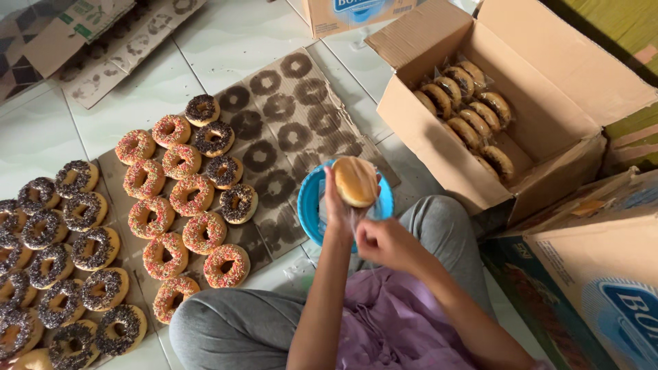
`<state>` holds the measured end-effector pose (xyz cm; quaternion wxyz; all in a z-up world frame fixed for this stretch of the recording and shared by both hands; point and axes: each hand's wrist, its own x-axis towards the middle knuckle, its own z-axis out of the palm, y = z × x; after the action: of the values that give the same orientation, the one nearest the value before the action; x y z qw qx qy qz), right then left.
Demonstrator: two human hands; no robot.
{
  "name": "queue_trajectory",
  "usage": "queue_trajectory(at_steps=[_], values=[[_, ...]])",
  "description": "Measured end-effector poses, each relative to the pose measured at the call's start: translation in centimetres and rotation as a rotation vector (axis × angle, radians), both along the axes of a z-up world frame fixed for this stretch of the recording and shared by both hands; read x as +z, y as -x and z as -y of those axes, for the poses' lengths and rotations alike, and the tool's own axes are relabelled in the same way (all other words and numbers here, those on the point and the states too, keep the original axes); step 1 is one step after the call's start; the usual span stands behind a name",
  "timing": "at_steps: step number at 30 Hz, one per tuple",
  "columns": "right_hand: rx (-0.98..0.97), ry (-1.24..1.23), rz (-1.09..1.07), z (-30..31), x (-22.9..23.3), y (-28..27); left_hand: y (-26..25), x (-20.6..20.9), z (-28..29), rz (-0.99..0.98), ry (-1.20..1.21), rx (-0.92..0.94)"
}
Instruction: The person sits on the floor and packages donuts one by one into clear plastic bags. They pick up a donut, place it in a bag, and then put the bagged donut into a cardboard box.
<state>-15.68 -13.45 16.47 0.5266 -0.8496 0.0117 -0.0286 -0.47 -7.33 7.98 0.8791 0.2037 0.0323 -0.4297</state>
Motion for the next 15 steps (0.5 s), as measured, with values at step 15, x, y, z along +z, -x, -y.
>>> queue_trajectory(at_steps=[15], values=[[-0.364,0.228,0.442,2.4,-0.6,-1.6,-1.1,0.6,-2.1,-0.19,0.132,0.046]])
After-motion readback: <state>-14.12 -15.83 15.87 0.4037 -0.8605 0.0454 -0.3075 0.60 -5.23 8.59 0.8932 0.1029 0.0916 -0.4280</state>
